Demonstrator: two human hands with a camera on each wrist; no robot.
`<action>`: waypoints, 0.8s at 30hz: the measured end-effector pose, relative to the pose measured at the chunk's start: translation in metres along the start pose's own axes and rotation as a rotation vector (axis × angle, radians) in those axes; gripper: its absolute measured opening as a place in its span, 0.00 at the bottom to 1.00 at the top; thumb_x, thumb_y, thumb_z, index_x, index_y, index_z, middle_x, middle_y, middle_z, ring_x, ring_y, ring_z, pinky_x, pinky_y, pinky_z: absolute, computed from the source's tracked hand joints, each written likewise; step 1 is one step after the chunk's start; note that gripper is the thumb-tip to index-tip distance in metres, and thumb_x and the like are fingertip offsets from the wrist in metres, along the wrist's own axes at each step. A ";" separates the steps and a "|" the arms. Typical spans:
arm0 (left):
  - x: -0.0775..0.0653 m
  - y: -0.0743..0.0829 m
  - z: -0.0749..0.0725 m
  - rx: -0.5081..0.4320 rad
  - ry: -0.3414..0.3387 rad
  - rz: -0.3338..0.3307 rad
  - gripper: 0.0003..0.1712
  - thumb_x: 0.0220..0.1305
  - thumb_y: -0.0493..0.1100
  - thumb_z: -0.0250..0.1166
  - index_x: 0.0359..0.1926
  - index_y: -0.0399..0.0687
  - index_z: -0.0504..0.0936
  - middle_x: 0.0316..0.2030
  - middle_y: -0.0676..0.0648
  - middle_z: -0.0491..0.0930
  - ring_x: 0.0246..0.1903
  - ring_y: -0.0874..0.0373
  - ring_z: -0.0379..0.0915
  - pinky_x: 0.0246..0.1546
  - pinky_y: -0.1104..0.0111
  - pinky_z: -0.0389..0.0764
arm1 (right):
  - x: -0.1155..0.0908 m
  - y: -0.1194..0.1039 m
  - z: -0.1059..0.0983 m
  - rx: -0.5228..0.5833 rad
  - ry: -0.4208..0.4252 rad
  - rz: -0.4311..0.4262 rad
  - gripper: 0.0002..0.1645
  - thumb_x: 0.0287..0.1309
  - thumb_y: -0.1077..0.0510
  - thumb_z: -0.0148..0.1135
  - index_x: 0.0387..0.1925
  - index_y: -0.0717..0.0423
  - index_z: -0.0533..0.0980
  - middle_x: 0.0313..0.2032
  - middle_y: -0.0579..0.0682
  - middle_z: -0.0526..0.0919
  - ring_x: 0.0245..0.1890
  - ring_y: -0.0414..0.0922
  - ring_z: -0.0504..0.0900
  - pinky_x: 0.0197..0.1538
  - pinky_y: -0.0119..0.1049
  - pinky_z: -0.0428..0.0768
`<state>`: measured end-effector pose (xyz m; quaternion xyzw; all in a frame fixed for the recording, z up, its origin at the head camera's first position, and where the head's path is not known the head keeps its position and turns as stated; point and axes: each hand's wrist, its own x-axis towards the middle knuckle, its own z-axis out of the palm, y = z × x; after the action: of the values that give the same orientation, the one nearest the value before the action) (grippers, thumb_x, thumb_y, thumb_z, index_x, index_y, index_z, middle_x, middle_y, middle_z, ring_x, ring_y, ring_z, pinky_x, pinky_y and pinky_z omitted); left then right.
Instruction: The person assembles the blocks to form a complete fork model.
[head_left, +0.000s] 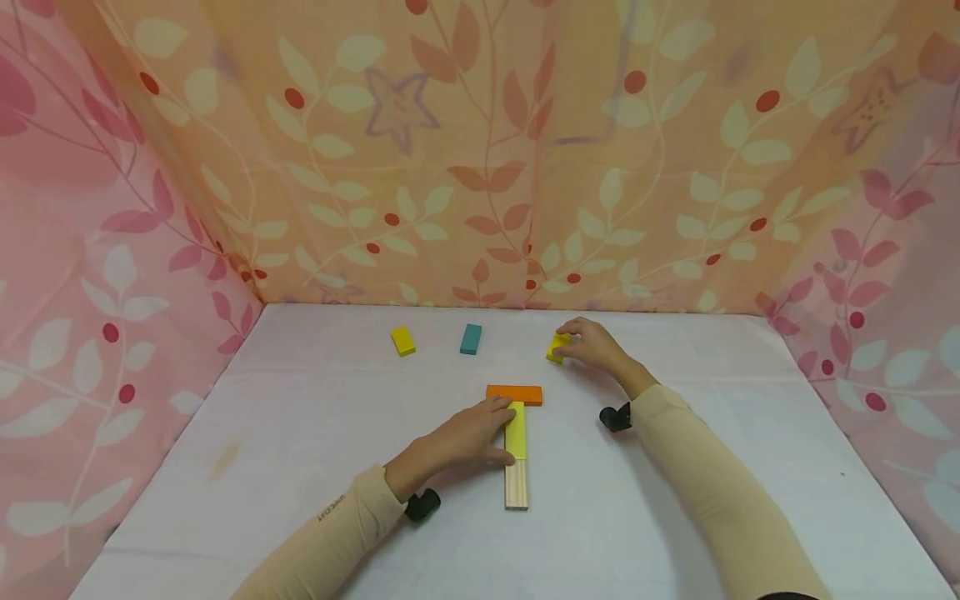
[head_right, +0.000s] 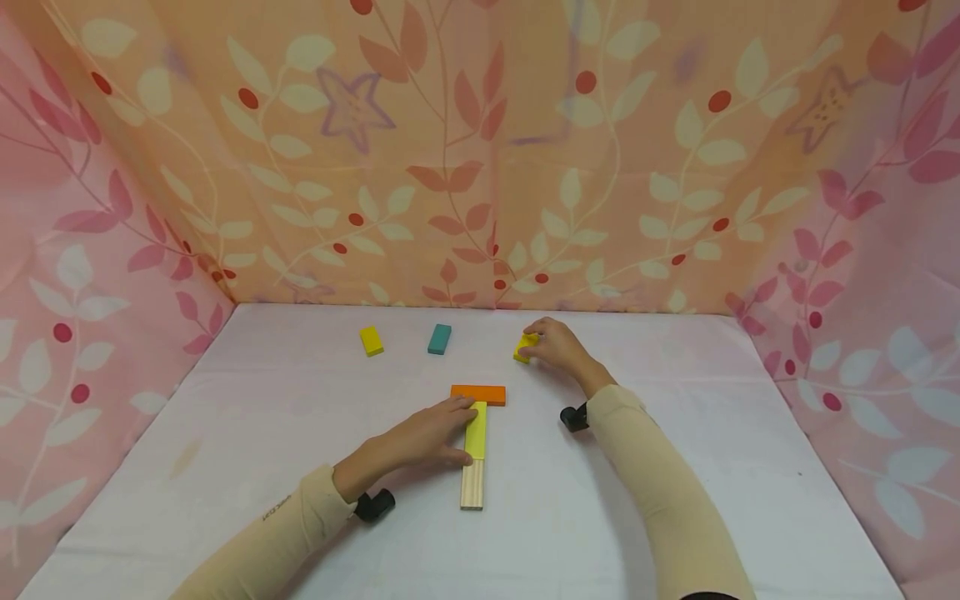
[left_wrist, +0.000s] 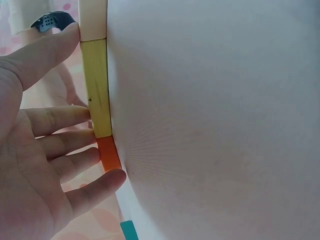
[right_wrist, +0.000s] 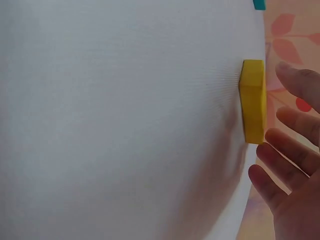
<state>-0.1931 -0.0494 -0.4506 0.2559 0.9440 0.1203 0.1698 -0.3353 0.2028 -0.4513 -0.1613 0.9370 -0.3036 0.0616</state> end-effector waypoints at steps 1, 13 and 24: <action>0.000 0.000 0.000 0.000 -0.001 0.000 0.45 0.55 0.62 0.70 0.70 0.51 0.67 0.74 0.49 0.59 0.75 0.53 0.51 0.72 0.56 0.61 | 0.001 0.001 0.001 -0.001 -0.007 0.007 0.29 0.56 0.52 0.69 0.55 0.65 0.77 0.56 0.63 0.77 0.56 0.58 0.75 0.65 0.54 0.72; -0.001 0.002 -0.002 0.019 -0.003 0.006 0.46 0.54 0.62 0.70 0.70 0.50 0.67 0.73 0.48 0.60 0.74 0.52 0.52 0.71 0.56 0.63 | 0.006 -0.001 0.005 -0.044 -0.050 0.019 0.29 0.54 0.53 0.71 0.54 0.66 0.77 0.55 0.64 0.78 0.50 0.56 0.76 0.60 0.51 0.76; -0.002 0.001 -0.001 0.034 0.000 0.020 0.45 0.55 0.61 0.70 0.70 0.49 0.67 0.73 0.47 0.60 0.74 0.52 0.53 0.71 0.57 0.63 | 0.004 -0.004 0.006 -0.065 -0.052 0.011 0.30 0.53 0.53 0.71 0.54 0.67 0.77 0.57 0.65 0.76 0.52 0.57 0.75 0.63 0.52 0.74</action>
<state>-0.1917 -0.0498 -0.4485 0.2683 0.9433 0.1060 0.1643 -0.3370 0.1954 -0.4542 -0.1658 0.9454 -0.2682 0.0822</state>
